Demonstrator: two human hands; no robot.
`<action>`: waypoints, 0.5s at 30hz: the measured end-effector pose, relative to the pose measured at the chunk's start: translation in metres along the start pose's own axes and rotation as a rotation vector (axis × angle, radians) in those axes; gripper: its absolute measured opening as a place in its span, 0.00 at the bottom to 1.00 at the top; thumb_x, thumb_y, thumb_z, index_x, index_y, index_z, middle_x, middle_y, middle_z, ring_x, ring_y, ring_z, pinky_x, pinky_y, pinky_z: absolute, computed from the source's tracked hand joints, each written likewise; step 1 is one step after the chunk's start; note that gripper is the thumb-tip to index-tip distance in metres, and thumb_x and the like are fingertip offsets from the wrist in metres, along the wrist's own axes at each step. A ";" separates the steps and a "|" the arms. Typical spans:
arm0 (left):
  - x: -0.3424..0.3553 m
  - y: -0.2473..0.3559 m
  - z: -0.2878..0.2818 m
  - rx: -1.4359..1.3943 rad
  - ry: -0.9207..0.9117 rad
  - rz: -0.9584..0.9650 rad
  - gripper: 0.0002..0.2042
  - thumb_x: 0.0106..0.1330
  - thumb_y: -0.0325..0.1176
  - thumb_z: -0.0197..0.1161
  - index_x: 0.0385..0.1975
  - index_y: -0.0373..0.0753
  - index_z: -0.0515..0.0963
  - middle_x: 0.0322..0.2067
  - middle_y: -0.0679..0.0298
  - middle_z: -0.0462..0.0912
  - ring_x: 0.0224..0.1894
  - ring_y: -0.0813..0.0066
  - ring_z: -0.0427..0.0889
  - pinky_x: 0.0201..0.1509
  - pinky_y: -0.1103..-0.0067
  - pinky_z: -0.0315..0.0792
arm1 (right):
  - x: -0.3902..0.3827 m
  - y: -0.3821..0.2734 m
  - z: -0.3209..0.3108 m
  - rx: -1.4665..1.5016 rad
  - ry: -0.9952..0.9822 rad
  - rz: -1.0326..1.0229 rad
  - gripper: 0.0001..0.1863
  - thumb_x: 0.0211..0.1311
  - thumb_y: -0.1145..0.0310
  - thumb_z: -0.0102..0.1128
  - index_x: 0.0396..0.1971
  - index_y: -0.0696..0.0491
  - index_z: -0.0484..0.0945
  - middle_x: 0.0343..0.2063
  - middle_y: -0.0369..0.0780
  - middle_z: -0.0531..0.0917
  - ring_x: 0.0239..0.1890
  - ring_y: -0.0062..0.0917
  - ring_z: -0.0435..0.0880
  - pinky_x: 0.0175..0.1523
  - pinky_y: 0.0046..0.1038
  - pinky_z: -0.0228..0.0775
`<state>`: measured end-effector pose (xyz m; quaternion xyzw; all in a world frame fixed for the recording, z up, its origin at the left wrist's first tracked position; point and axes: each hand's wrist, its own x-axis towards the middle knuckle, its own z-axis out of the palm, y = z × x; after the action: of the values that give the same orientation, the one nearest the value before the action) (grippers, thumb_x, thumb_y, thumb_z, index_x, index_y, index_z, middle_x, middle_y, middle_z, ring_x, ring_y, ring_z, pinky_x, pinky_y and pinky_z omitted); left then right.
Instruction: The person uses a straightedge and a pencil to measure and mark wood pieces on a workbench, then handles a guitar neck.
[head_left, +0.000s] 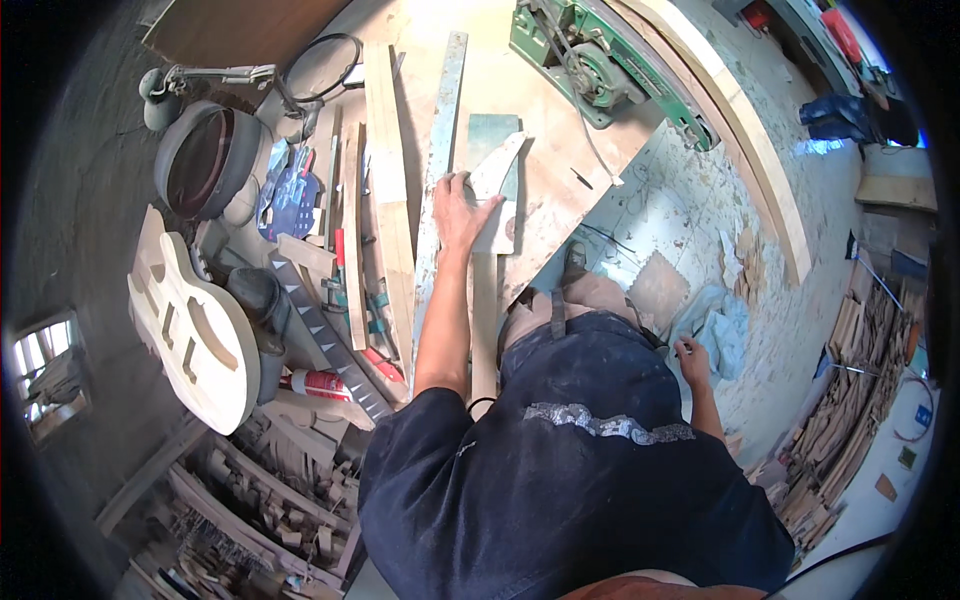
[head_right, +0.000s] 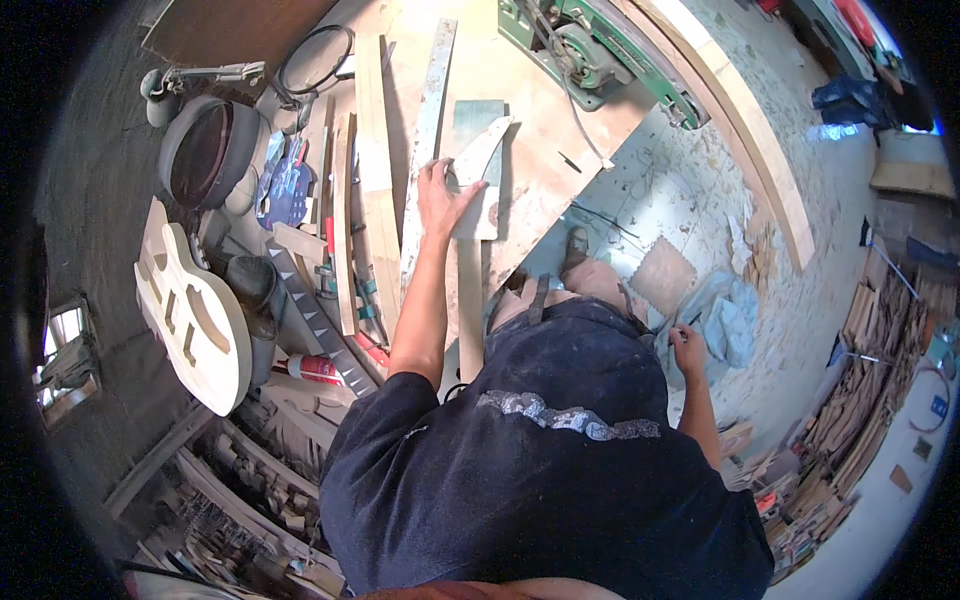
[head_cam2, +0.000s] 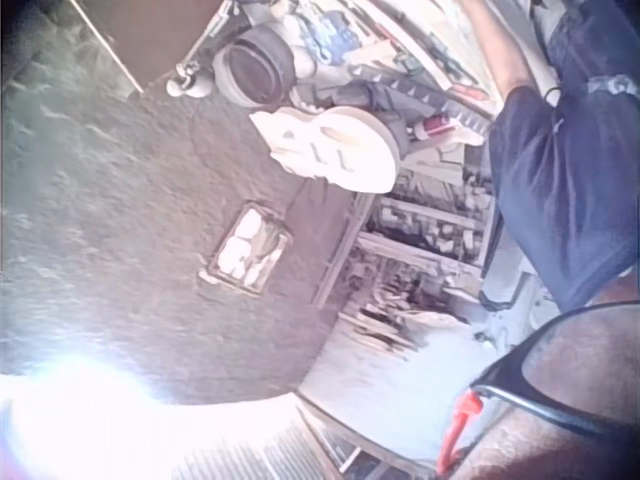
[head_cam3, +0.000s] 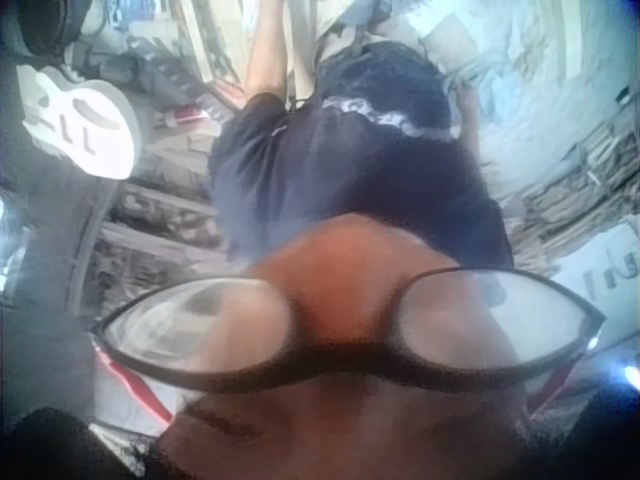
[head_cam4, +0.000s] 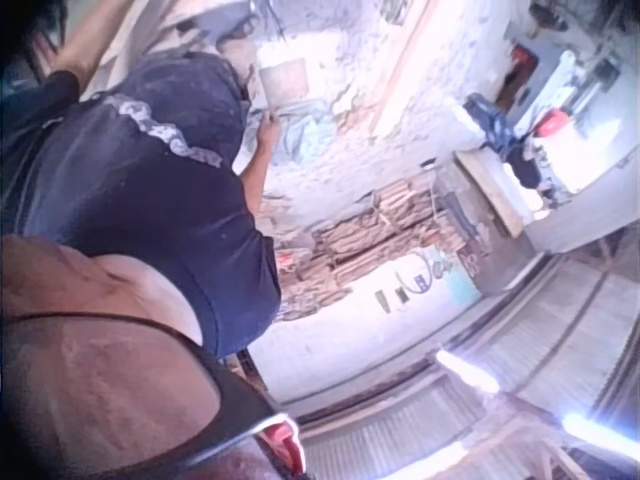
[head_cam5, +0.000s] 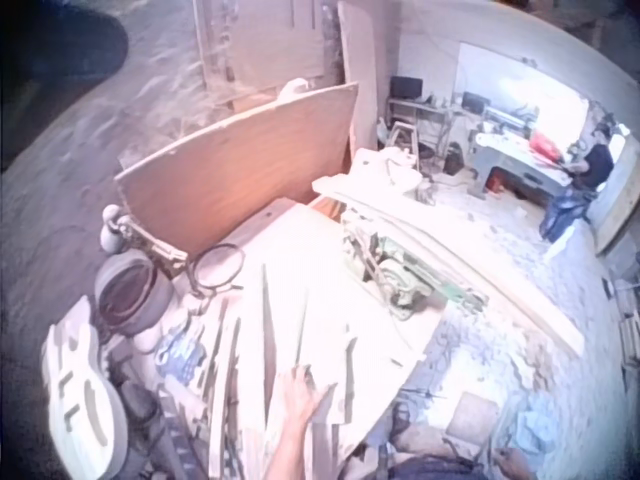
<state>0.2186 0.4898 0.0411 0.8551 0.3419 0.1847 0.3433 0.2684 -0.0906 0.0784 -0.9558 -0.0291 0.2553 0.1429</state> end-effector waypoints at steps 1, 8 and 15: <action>-0.001 -0.002 0.003 0.014 0.010 -0.006 0.37 0.44 0.48 0.81 0.53 0.34 0.76 0.54 0.53 0.74 0.57 0.53 0.74 0.62 0.65 0.70 | 0.005 0.004 0.000 -0.005 0.000 -0.004 0.25 0.65 0.55 0.62 0.51 0.62 0.82 0.35 0.51 0.88 0.37 0.35 0.88 0.46 0.33 0.77; -0.002 -0.010 0.010 0.014 0.039 -0.005 0.36 0.47 0.47 0.79 0.53 0.33 0.75 0.54 0.53 0.74 0.58 0.53 0.73 0.63 0.65 0.69 | 0.024 -0.015 -0.008 0.098 0.058 -0.154 0.25 0.65 0.55 0.62 0.50 0.62 0.82 0.30 0.49 0.87 0.32 0.32 0.87 0.41 0.32 0.76; -0.002 -0.006 0.013 0.022 0.018 -0.016 0.36 0.48 0.48 0.79 0.54 0.32 0.75 0.53 0.51 0.75 0.58 0.53 0.73 0.63 0.65 0.69 | 0.023 -0.016 -0.009 0.078 0.074 -0.172 0.23 0.65 0.56 0.63 0.48 0.61 0.82 0.28 0.47 0.87 0.31 0.34 0.87 0.38 0.33 0.76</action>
<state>0.2215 0.4860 0.0278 0.8544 0.3536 0.1856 0.3323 0.2930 -0.0748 0.0797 -0.9523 -0.0958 0.2074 0.2022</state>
